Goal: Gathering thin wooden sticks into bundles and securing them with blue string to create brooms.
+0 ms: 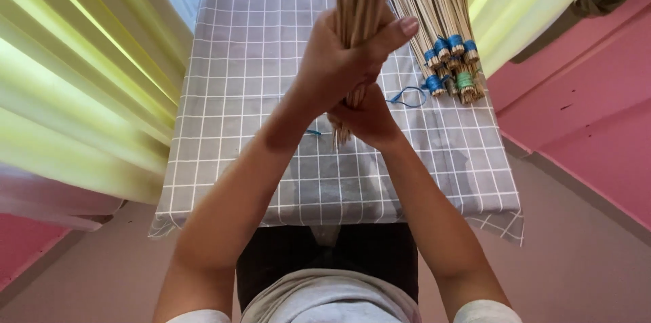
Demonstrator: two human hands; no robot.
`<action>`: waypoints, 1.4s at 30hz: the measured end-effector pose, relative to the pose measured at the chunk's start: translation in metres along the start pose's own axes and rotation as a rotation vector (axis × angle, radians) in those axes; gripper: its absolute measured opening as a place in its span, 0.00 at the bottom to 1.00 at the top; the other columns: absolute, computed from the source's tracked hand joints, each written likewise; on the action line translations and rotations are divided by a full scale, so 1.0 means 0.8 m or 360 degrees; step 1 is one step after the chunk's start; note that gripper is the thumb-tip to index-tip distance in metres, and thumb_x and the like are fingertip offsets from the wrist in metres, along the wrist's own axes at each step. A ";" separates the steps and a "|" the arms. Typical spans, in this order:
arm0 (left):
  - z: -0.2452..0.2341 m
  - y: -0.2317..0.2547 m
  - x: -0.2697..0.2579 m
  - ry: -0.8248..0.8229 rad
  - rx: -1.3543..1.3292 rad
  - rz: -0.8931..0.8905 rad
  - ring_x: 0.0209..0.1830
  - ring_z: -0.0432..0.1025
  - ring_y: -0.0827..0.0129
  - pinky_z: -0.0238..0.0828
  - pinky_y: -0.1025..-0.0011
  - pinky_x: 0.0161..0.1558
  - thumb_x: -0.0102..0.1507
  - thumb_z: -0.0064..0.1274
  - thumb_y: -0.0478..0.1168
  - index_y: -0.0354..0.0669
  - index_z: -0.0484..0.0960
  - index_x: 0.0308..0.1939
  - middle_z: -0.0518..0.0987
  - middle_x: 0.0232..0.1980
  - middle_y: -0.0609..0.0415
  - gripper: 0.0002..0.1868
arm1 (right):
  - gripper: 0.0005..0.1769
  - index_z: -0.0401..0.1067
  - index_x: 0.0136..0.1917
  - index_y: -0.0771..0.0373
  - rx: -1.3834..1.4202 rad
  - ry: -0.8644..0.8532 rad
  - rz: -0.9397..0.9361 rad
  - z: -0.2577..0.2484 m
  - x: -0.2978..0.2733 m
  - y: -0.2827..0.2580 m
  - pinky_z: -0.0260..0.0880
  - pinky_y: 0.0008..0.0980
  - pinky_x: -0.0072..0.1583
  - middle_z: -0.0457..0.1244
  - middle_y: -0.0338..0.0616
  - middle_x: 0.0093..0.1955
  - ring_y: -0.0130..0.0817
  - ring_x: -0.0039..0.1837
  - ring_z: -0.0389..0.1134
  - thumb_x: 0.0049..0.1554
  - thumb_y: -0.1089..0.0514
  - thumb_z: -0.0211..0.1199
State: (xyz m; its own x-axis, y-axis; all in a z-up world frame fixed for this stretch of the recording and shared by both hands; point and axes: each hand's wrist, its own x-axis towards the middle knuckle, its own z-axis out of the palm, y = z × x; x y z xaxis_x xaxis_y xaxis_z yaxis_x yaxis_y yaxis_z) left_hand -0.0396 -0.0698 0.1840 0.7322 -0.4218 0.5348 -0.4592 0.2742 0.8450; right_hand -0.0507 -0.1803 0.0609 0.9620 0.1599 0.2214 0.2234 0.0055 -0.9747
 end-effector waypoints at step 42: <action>0.025 -0.045 -0.028 0.0289 -0.0342 -0.0165 0.08 0.66 0.75 0.66 0.79 0.15 0.63 0.63 0.49 0.43 0.75 0.25 0.69 0.13 0.54 0.19 | 0.05 0.74 0.41 0.60 0.0216 0.0084 0.0194 -0.008 -0.031 0.123 0.71 0.32 0.35 0.66 0.46 0.29 0.35 0.27 0.68 0.59 0.61 0.66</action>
State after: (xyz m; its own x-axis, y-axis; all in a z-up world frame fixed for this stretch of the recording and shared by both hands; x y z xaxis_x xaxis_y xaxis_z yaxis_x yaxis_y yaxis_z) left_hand -0.0495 -0.0872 0.1421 0.8565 -0.3011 0.4192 -0.2741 0.4227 0.8638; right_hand -0.0518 -0.1898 -0.0402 0.9883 0.1155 0.0992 0.0849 0.1227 -0.9888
